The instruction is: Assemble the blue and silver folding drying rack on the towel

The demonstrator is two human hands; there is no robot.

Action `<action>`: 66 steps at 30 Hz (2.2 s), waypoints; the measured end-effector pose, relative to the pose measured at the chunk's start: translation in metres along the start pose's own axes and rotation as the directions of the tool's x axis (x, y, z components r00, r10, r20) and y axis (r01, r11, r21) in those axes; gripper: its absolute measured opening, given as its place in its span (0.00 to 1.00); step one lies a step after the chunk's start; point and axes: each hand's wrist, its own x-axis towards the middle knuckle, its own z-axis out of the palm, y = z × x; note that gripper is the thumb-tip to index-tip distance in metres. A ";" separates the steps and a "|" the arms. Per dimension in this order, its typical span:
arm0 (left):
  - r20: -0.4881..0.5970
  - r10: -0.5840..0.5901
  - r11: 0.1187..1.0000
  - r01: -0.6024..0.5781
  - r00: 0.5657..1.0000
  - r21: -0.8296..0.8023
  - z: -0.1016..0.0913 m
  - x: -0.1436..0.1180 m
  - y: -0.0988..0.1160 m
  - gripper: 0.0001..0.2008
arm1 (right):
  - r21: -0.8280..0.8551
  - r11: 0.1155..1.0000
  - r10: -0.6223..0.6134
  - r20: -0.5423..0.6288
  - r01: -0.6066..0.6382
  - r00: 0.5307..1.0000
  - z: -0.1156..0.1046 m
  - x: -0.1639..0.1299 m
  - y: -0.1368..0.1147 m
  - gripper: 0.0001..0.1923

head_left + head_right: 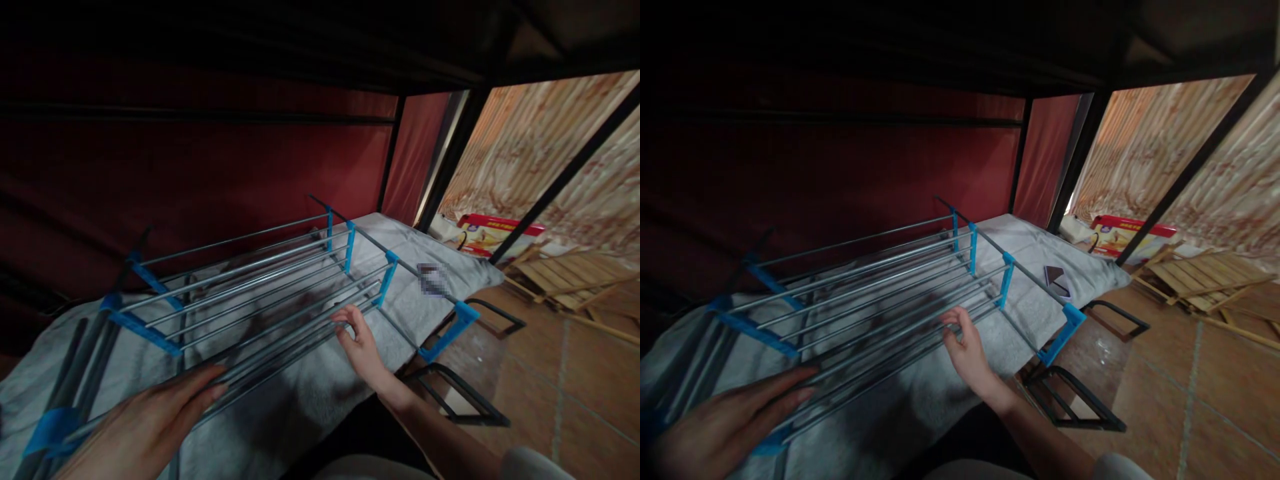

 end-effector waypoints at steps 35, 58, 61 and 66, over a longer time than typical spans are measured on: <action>0.241 0.058 0.997 -0.069 0.969 0.039 0.046 0.041 0.087 0.21 | -0.090 0.986 -0.111 0.249 0.137 0.962 -0.007 -0.019 -0.007 0.11; 0.331 -0.016 1.000 0.010 0.943 0.019 -0.029 -0.032 0.025 0.19 | -0.386 0.551 -0.335 0.710 0.740 0.619 -0.021 0.013 0.018 0.13; 0.322 0.004 0.999 0.010 0.947 -0.040 -0.031 -0.035 0.041 0.18 | -0.283 0.559 -0.321 0.793 0.780 0.518 -0.008 0.007 0.008 0.14; 0.073 -0.100 0.979 0.111 0.992 -0.171 -0.059 -0.048 0.031 0.17 | -0.295 0.526 -0.288 0.821 0.798 0.494 0.000 0.006 0.004 0.16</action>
